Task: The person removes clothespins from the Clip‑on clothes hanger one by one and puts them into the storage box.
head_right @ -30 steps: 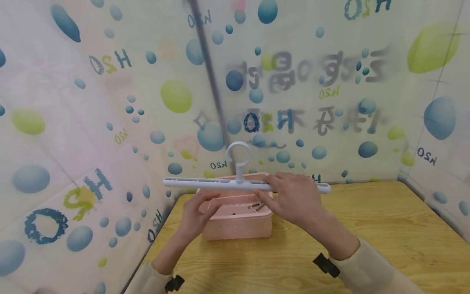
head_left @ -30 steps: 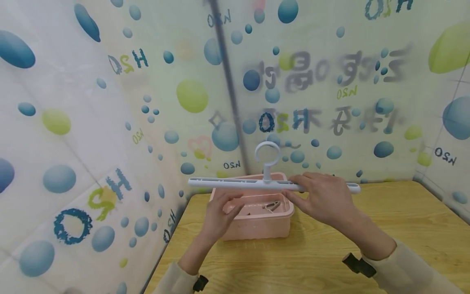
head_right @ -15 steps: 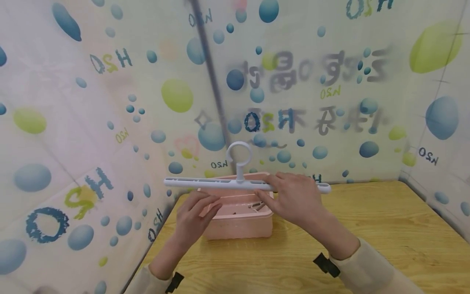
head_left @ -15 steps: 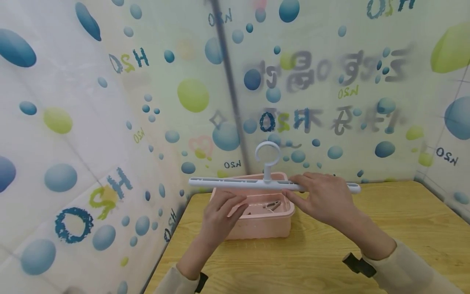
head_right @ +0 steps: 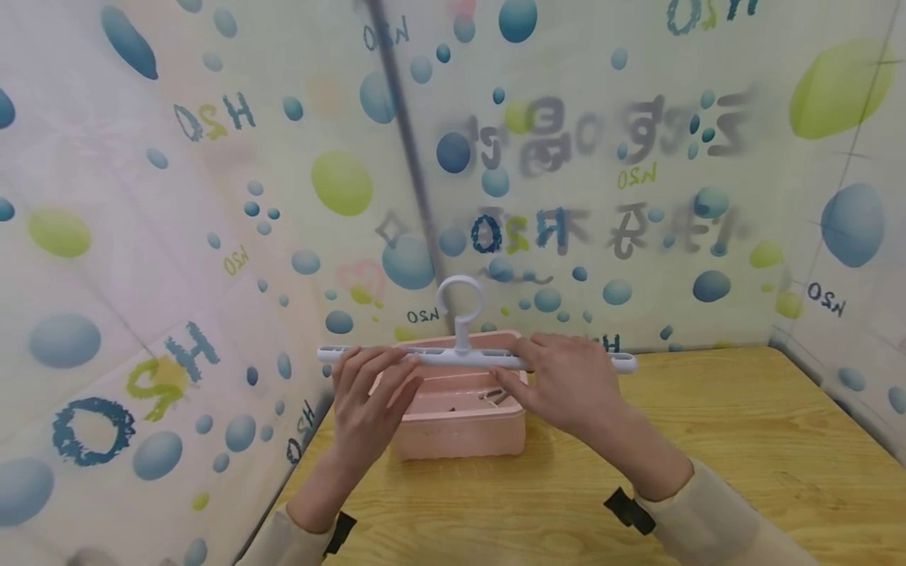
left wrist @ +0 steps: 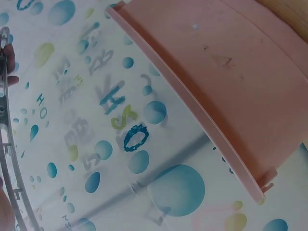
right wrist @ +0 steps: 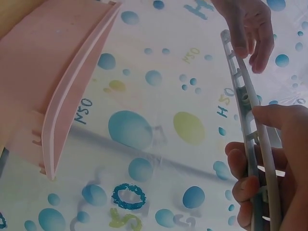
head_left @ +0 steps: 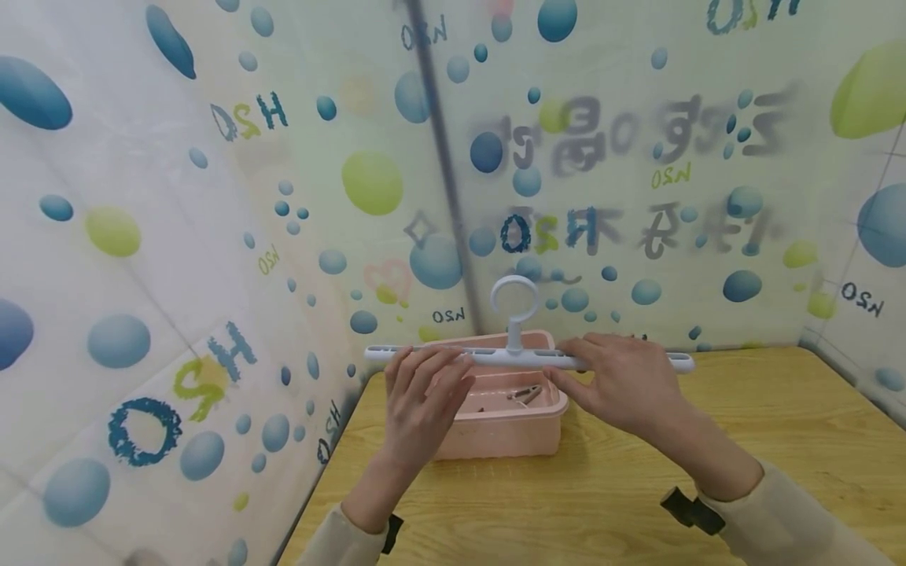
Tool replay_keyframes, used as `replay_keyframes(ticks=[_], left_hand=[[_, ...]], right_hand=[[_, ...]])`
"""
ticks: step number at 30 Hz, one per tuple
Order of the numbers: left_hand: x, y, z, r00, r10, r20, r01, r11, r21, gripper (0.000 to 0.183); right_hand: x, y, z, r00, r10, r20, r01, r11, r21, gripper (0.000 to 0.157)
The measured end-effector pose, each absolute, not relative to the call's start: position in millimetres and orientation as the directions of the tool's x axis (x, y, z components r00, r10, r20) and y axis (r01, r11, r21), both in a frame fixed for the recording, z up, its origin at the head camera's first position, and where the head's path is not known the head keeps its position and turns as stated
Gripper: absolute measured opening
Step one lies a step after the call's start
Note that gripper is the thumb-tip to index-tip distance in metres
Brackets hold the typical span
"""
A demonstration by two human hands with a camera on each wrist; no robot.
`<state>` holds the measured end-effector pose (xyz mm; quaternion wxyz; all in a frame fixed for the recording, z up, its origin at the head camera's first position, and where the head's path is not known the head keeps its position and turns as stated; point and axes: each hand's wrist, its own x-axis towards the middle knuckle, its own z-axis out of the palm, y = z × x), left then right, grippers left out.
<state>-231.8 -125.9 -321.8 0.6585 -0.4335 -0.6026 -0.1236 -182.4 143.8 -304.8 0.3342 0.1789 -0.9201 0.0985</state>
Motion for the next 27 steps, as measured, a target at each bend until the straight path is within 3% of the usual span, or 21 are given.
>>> replay_keyframes(ticks=[8, 19, 27], left_hand=[[-234, -130, -326, 0.114, 0.426, 0.898, 0.729, 0.578, -0.367, 0.023], [-233, -134, -330, 0.068, 0.448, 0.891, 0.751, 0.565, -0.341, 0.023], [-230, -138, -332, -0.044, 0.474, 0.879, 0.776, 0.57, -0.269, 0.025]], right_hand=[[-182, 140, -309, -0.709, -0.292, 0.642, -0.41, 0.911, -0.039, 0.035], [-183, 138, -313, -0.655, -0.323, 0.683, -0.447, 0.894, -0.007, 0.036], [-182, 138, -313, -0.628, -0.348, 0.696, -0.506, 0.862, -0.025, 0.035]])
